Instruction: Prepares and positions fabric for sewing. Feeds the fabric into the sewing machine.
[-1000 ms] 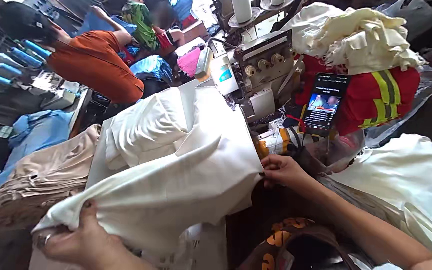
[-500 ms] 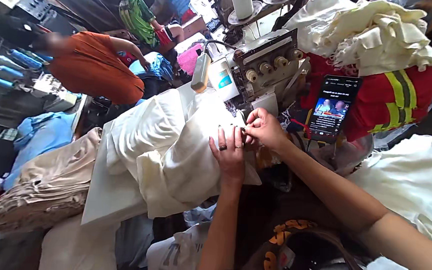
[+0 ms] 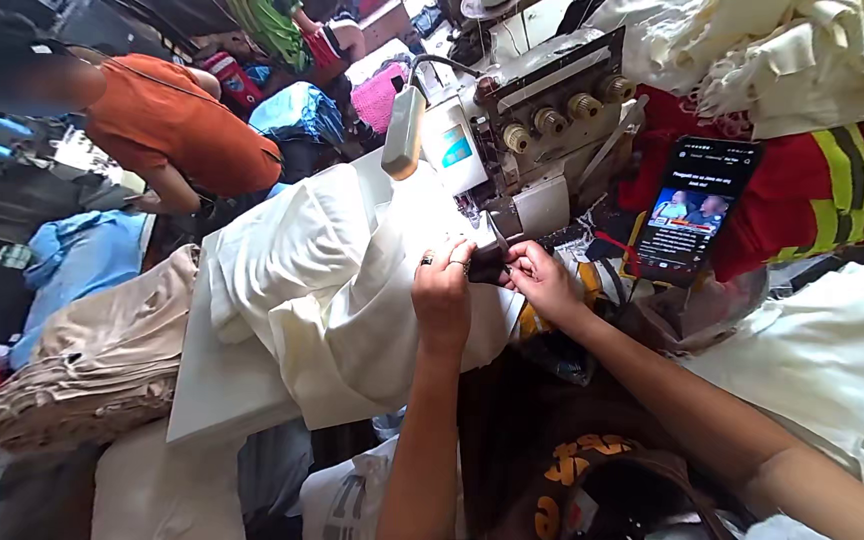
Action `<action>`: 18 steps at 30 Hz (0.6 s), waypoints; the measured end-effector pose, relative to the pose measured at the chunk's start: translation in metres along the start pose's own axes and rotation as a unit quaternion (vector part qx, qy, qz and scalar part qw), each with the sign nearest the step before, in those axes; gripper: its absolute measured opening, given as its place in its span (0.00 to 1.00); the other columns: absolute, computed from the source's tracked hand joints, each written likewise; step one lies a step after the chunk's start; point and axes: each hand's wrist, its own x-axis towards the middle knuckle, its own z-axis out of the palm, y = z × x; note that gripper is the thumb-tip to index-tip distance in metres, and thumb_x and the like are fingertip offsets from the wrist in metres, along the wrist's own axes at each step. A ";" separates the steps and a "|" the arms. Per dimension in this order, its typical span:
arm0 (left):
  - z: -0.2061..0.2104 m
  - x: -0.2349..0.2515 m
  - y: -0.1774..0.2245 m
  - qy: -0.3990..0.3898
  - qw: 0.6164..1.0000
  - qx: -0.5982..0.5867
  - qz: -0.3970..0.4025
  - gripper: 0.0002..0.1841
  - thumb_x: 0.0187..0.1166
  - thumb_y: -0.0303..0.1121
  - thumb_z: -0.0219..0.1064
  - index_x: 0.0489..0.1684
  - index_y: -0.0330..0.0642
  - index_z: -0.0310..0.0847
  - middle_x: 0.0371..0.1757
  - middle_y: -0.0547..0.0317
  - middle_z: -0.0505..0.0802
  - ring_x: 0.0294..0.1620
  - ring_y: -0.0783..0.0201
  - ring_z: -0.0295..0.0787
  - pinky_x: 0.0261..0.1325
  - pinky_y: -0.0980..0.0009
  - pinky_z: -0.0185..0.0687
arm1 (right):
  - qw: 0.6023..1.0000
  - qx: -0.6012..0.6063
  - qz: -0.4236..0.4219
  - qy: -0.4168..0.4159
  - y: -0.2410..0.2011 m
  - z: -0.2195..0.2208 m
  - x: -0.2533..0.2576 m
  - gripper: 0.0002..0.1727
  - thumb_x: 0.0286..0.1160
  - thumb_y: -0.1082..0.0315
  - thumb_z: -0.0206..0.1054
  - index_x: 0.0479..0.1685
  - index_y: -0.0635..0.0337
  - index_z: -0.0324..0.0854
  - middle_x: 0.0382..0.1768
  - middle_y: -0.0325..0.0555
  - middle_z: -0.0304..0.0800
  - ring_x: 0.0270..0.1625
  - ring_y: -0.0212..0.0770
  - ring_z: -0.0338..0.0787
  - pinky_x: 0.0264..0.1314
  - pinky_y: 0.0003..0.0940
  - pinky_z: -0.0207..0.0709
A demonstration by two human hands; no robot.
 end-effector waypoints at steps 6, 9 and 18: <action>-0.002 0.028 -0.028 -0.057 0.998 0.008 -0.029 0.13 0.80 0.19 0.61 0.50 0.37 0.93 0.56 0.47 0.96 0.60 0.48 0.94 0.63 0.52 0.87 | 0.999 -0.046 -0.015 0.016 0.000 0.004 -0.002 0.12 0.81 0.74 0.61 0.59 0.64 0.80 0.36 0.46 0.92 0.34 0.36 0.92 0.43 0.37 0.89; -0.019 0.040 -0.050 -0.061 0.987 0.036 -0.141 0.15 0.79 0.17 0.57 0.49 0.34 0.92 0.54 0.42 0.96 0.57 0.43 0.94 0.61 0.42 0.84 | 0.998 -0.023 -0.061 -0.016 -0.020 0.006 -0.005 0.10 0.80 0.75 0.61 0.56 0.63 0.82 0.40 0.45 0.93 0.36 0.34 0.93 0.42 0.35 0.90; -0.108 -0.029 0.016 0.102 0.988 0.014 -0.118 0.11 0.74 0.15 0.62 0.43 0.29 0.92 0.51 0.41 0.96 0.62 0.52 0.93 0.68 0.62 0.86 | 0.956 -0.125 -0.256 -0.068 -0.080 0.033 0.021 0.29 0.66 0.86 0.64 0.72 0.61 0.77 0.60 0.48 0.91 0.52 0.46 0.94 0.52 0.48 0.90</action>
